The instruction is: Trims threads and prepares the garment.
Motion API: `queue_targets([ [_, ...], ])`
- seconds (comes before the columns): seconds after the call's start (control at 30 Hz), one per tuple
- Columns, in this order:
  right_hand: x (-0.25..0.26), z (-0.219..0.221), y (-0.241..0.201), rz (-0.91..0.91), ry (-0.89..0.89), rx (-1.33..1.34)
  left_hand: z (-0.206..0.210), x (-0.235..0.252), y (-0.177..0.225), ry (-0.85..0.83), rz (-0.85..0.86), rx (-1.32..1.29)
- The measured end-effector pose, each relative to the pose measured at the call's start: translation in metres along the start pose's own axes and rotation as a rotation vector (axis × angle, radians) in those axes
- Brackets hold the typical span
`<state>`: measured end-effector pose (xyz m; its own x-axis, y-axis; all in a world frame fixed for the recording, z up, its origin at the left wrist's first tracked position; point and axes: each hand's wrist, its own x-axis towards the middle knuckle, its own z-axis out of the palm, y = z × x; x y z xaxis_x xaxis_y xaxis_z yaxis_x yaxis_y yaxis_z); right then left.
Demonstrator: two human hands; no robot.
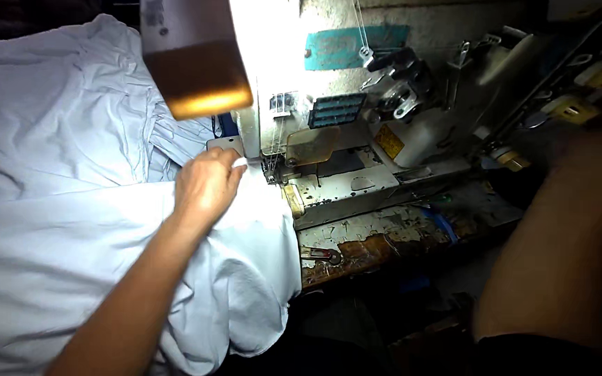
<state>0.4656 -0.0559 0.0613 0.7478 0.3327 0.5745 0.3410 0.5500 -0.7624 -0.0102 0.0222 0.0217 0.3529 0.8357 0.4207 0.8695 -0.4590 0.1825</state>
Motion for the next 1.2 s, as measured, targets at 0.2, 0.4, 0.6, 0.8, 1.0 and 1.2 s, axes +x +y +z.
queue_targets([
  [0.2,-0.210,-0.004,-0.010,-0.359,-0.393,-0.101,-0.032,0.007,-0.099,0.138,-0.243,0.046],
  [0.4,-0.306,0.037,0.009,-0.345,-1.137,-0.469,-0.102,-0.085,-0.023,-0.026,-0.352,-0.749],
  [0.6,-0.314,0.044,0.022,-0.396,-1.056,-0.336,-0.084,-0.124,-0.019,0.030,-0.560,-1.169],
  [0.8,-0.310,0.048,0.016,-0.209,-0.929,-0.154,-0.070,-0.131,-0.032,0.026,-0.506,-1.239],
  [1.0,-0.290,0.068,-0.014,-0.295,-0.938,-0.128,-0.066,-0.136,-0.038,0.033,-0.473,-1.249],
  [1.2,-0.259,0.119,-0.063,-0.701,-0.925,-0.332,-0.069,-0.137,-0.031,0.056,-0.468,-1.199],
])
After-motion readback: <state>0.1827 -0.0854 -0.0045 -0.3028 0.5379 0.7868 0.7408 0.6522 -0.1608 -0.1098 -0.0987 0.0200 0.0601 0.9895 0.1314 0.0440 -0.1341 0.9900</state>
